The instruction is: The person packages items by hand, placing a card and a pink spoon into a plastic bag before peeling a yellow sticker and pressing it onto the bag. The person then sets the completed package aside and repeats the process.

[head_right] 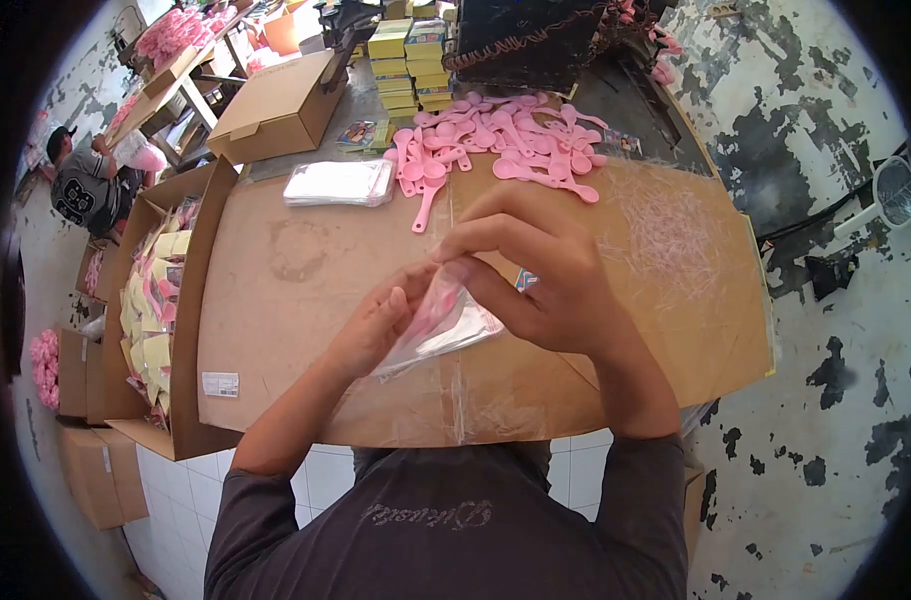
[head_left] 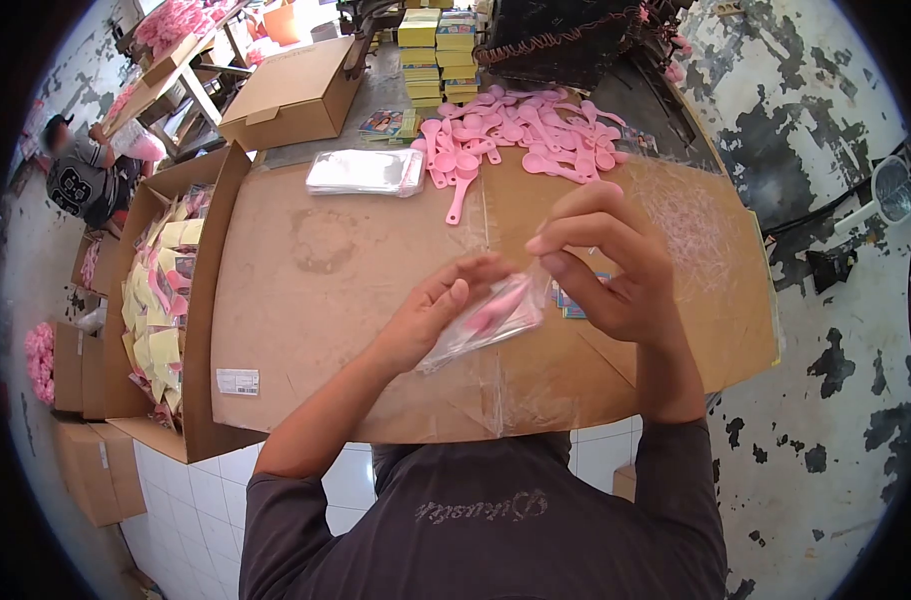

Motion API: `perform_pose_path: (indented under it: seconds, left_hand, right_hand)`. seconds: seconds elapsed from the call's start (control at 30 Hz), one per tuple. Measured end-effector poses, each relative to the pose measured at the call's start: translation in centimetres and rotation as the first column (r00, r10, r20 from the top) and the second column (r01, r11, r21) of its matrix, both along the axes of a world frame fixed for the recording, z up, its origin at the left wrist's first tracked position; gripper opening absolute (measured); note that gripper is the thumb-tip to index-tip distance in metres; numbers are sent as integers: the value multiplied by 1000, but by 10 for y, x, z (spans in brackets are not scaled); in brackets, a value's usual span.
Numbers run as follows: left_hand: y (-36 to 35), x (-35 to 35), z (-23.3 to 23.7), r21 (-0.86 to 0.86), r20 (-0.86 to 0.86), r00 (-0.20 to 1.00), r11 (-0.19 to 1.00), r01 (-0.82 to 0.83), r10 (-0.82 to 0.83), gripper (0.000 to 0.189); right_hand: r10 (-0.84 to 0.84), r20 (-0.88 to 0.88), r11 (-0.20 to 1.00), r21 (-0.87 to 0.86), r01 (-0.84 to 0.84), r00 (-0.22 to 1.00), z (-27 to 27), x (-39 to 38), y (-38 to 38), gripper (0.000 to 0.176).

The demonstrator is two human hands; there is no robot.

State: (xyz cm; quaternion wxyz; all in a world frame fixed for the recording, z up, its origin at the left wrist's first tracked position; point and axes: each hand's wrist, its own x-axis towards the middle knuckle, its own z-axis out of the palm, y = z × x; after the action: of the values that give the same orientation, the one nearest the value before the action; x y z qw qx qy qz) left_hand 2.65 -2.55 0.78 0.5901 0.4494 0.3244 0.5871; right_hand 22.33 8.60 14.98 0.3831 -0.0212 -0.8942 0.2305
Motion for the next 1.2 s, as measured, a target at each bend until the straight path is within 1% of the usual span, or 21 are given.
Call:
perform_pose_path:
  seconds: [0.03, 0.07, 0.1, 0.13, 0.2, 0.23, 0.33, 0.4, 0.43, 0.5, 0.53, 0.63, 0.7, 0.73, 0.8, 0.9, 1.0, 1.1, 1.13, 1.2]
  left_hand:
    - [0, -3, 4, 50, -99, 994, 998, -50, 55, 54]
    - [1, -6, 10, 105, -195, 974, 990, -95, 114, 52]
    - [0, -6, 18, 114, -216, 961, 982, -150, 172, 50]
    - [0, -6, 22, 139, -275, 939, 975, -173, 206, 51]
    - [0, -6, 28, 198, -378, 881, 955, -222, 283, 54]
    - [1, -6, 30, 220, -425, 856, 950, -220, 296, 57]
    - [8, -7, 42, 281, -546, 765, 935, -215, 340, 64]
    - [11, -1, 52, 314, -599, 707, 922, -225, 376, 65]
    - [13, 1, 56, 367, -605, 681, 903, -222, 413, 63]
    - [18, 5, 62, 472, -607, 627, 856, -209, 488, 58]
    - [20, 8, 63, 421, -591, 671, 881, -215, 447, 55]
    - [22, 12, 62, 263, -515, 798, 943, -202, 314, 47]
    - [21, 14, 59, 164, -436, 873, 973, -160, 217, 43]
    - [21, 15, 59, 147, -390, 896, 975, -165, 210, 43]
    - [20, 19, 58, 112, -296, 934, 979, -172, 199, 42]
    - [16, 23, 56, 154, -363, 890, 960, -235, 276, 44]
    - [14, 26, 52, 261, -499, 786, 928, -265, 365, 47]
    - [12, 26, 54, 308, -633, 666, 918, -250, 394, 42]
    - [11, 26, 57, 299, -680, 627, 924, -236, 380, 43]
    - [8, 28, 61, 275, -765, 543, 938, -208, 345, 44]
  right_hand:
    - [-55, -53, 981, 185, 64, 997, 7, 1, 1, 13]
    - [-103, -29, 961, 253, 107, 994, 8, 1, 2, 14]
    - [-152, -9, 936, 321, 146, 988, 9, 2, 3, 14]
    - [-202, 8, 903, 388, 184, 979, 10, 2, 4, 15]
    - [-324, 110, 859, 451, 243, 940, 4, 4, 17, 12]
    - [-382, 157, 834, 482, 268, 911, -1, 4, 22, 11]
    - [-287, 9, 923, 269, 274, 958, -6, 2, 25, 9]
    - [-258, 40, 954, 168, 248, 965, -3, 1, 19, 8]
    - [-243, 51, 964, 118, 236, 969, -2, 0, 16, 7]
    - [-224, 37, 969, 113, 218, 974, -4, -2, 13, 6]
    - [-214, 31, 972, 111, 209, 976, -5, -2, 13, 6]
    - [-203, 84, 976, 94, 195, 976, -7, 3, 13, 9]
    - [-266, -5, 952, 156, 264, 964, -12, 1, 13, 12]
    - [-295, -52, 936, 186, 299, 954, -13, 0, 13, 13]
    - [-302, -48, 906, 297, 302, 952, -11, 2, 6, 17]
    - [-348, -34, 835, 443, 326, 937, -15, 0, -1, 19]
    - [-390, -47, 750, 562, 347, 920, -25, -7, 1, 21]
    - [-409, -37, 676, 658, 331, 912, -37, -9, 5, 22]
    - [-414, -28, 653, 687, 318, 910, -40, -10, 7, 22]
    - [-420, 11, 712, 624, 322, 907, -46, -13, 13, 21]
